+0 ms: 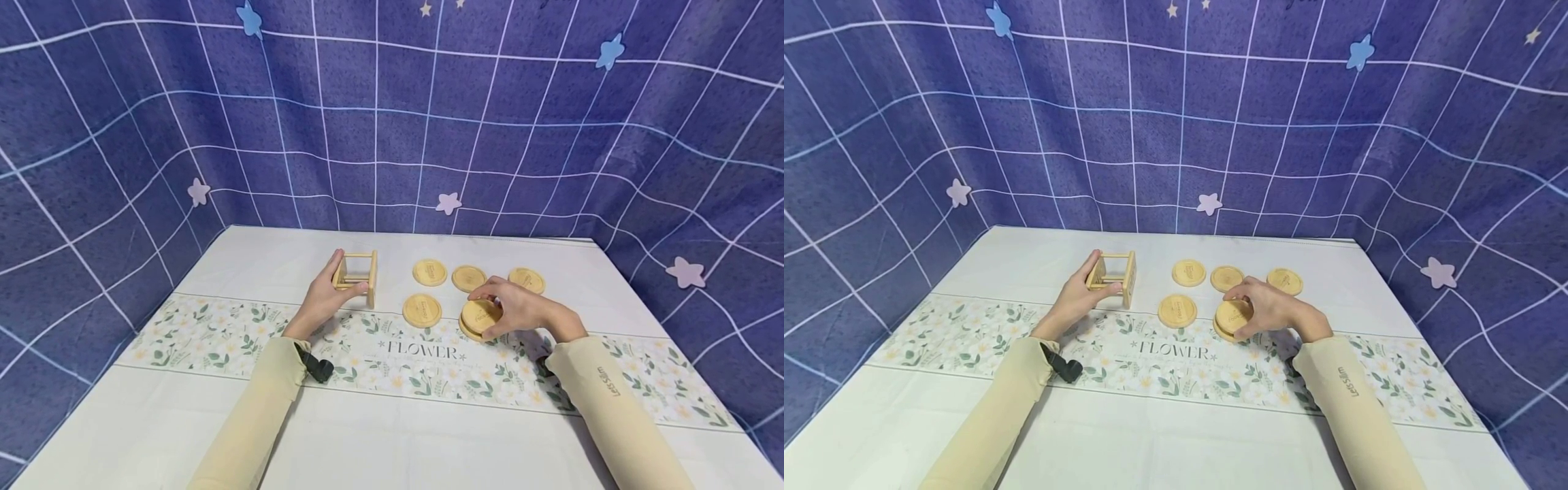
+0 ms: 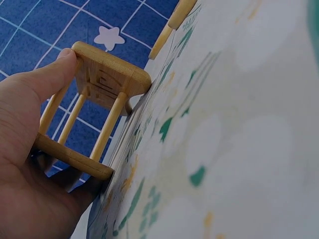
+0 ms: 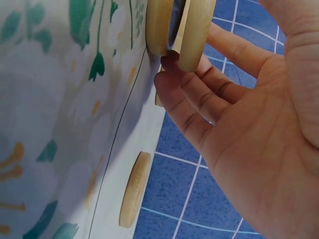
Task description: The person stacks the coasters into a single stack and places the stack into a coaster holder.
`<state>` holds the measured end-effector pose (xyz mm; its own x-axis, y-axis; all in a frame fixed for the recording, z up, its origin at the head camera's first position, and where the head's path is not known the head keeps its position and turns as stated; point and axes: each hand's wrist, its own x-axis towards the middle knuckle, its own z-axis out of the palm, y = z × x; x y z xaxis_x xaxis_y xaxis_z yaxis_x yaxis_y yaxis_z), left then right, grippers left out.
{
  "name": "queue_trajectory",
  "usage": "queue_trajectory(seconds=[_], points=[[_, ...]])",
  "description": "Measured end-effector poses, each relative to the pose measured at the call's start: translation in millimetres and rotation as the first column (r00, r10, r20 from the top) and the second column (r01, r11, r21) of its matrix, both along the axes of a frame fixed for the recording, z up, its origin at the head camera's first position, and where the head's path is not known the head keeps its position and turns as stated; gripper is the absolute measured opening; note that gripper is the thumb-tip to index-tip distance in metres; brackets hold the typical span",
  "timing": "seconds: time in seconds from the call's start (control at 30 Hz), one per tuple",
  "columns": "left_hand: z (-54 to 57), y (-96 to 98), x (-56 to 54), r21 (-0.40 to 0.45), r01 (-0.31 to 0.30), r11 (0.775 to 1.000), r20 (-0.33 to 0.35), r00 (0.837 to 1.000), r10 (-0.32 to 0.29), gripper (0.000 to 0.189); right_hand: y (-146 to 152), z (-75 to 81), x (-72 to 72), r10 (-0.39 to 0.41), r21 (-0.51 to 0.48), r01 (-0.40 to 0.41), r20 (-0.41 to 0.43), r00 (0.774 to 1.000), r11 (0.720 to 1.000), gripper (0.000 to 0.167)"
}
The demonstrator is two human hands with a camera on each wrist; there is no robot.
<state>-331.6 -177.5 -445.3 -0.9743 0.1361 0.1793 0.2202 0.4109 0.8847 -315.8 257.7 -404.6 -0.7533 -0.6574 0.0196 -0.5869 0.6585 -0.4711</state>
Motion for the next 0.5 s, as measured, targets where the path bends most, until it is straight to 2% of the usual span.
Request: queue_trajectory(seconds=[0.5], points=[[-0.3,-0.2,-0.6,-0.027,-0.01,1.0,0.003,1.0,0.01,0.11,-0.4,-5.0,-1.6,0.005,0.009,-0.005,-0.006,1.0,1.0,0.079]])
